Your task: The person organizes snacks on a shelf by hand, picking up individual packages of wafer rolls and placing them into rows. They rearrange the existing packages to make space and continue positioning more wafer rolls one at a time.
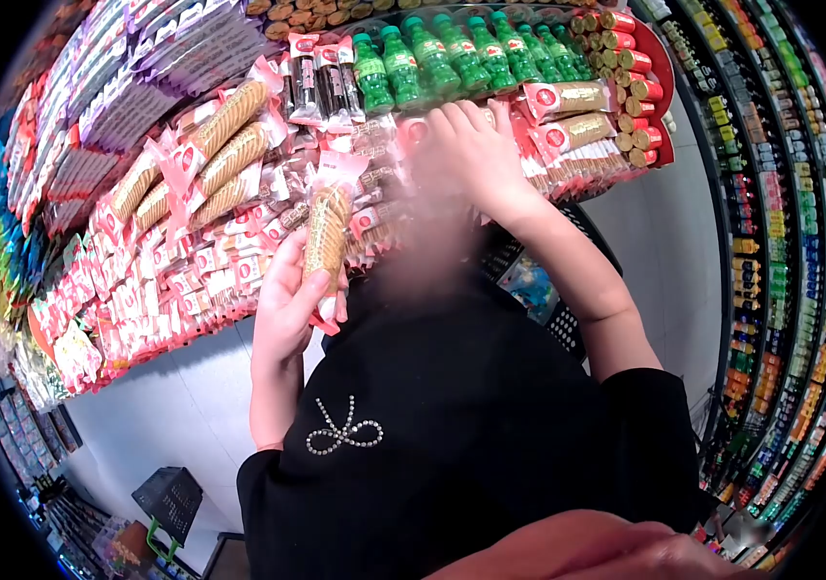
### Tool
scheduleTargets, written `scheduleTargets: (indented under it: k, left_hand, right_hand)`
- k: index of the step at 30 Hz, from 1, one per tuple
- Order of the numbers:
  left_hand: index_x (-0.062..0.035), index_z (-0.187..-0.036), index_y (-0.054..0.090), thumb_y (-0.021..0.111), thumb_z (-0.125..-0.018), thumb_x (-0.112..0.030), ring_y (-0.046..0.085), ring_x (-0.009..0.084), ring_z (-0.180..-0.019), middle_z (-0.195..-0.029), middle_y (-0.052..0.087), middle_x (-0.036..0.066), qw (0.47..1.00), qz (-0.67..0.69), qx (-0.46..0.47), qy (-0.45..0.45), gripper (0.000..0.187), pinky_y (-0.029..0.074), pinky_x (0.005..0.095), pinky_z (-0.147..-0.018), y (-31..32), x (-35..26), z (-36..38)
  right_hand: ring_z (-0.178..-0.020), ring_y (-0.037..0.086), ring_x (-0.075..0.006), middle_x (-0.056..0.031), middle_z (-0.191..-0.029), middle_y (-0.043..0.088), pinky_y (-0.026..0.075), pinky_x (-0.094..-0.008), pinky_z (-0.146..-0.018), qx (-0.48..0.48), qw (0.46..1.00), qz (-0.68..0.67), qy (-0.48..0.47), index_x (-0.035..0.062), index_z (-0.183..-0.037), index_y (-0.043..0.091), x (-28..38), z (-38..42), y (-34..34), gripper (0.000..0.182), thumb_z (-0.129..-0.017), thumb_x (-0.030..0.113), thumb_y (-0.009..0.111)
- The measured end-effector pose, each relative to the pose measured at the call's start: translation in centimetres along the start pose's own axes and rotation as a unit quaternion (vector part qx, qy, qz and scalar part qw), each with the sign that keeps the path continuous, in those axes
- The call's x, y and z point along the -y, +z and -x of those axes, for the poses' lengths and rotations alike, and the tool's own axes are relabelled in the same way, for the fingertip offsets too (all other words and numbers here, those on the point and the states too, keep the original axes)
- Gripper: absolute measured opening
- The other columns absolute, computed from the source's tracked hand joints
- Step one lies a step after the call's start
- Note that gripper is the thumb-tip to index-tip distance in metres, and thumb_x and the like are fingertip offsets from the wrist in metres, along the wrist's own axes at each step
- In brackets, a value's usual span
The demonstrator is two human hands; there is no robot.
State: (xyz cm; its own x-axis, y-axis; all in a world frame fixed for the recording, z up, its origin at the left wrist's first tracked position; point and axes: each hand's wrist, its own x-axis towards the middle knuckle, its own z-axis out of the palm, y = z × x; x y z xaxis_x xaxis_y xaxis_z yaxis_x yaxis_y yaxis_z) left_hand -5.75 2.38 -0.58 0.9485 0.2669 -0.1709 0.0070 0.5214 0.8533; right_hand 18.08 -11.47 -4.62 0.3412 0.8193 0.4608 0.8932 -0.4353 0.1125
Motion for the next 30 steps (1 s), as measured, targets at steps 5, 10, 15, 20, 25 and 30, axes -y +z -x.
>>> scheduleTargets:
  k: [5, 10, 15, 20, 25, 30]
  left_hand:
    - [0.0035, -0.131, 0.031, 0.055, -0.088, -0.014, 0.055, 0.0148, -0.061, -0.085, 0.056, 0.013, 1.000, -0.021, -0.020, 0.001, 0.052, 0.047, 0.0237, -0.050, 0.3, 0.0, 0.0]
    - [0.0027, -0.130, 0.032, 0.056, -0.087, -0.010, 0.057, 0.0144, -0.065, -0.086, 0.058, 0.012, 1.000, 0.001, -0.007, -0.001, 0.050, 0.048, 0.0248, -0.053, 0.3, -0.2, 0.0]
    - [0.0037, -0.130, 0.032, 0.056, -0.087, -0.011, 0.057, 0.0139, -0.067, -0.089, 0.058, 0.012, 1.000, -0.002, 0.003, 0.001, 0.051, 0.048, 0.0248, -0.052, 0.1, 0.0, -0.2]
    - [0.0050, -0.129, 0.033, 0.056, -0.087, -0.010, 0.057, 0.0131, -0.074, -0.096, 0.057, 0.011, 1.000, -0.013, -0.008, -0.003, 0.051, 0.049, 0.0242, -0.053, 0.4, -0.1, -0.6]
    - [0.0058, -0.130, 0.033, 0.055, -0.087, -0.009, 0.056, 0.0127, -0.080, -0.103, 0.056, 0.011, 1.000, -0.023, 0.008, -0.006, 0.050, 0.050, 0.0243, -0.054, 0.9, -0.4, -1.0]
    - [0.0059, -0.129, 0.033, 0.055, -0.087, -0.009, 0.056, 0.0128, -0.081, -0.105, 0.055, 0.011, 1.000, -0.019, 0.004, -0.009, 0.049, 0.050, 0.0246, -0.054, 0.8, -0.5, -1.0]
  right_hand:
    - [-0.113, 0.048, -0.0222, -0.0072, -0.111, 0.054, 0.028, -0.0457, -0.102, 0.081, 0.996, -0.030, 0.032, 0.0086, -0.112, 0.049, -0.7, 0.2, -4.6, 0.032, -0.080, 0.014, 0.049]
    - [-0.119, 0.045, -0.0243, -0.0075, -0.121, 0.052, 0.026, -0.0452, -0.104, 0.031, 0.996, -0.001, 0.087, 0.0097, -0.122, 0.047, -4.8, 2.1, -8.2, 0.041, -0.080, 0.007, 0.051]
    - [-0.117, 0.046, -0.0283, -0.0083, -0.119, 0.054, 0.033, -0.0446, -0.100, 0.064, 0.991, 0.052, 0.105, 0.0085, -0.122, 0.050, -11.1, 5.9, -6.5, 0.041, -0.081, 0.004, 0.053]
    - [-0.115, 0.047, -0.0308, -0.0082, -0.120, 0.053, 0.037, -0.0422, -0.097, 0.049, 0.992, 0.037, 0.106, 0.0115, -0.122, 0.052, -11.9, 7.0, -5.7, 0.043, -0.080, 0.003, 0.056]
    - [-0.112, 0.048, -0.0316, -0.0081, -0.120, 0.051, 0.039, -0.0417, -0.094, 0.064, 0.976, -0.043, 0.202, 0.0130, -0.122, 0.052, -11.1, 7.5, -6.2, 0.055, -0.070, 0.002, 0.067]
    - [-0.109, 0.048, -0.0317, -0.0084, -0.117, 0.052, 0.042, -0.0406, -0.091, 0.050, 0.978, -0.037, 0.200, 0.0102, -0.118, 0.053, -11.4, 6.7, -5.2, 0.059, -0.062, 0.004, 0.074]
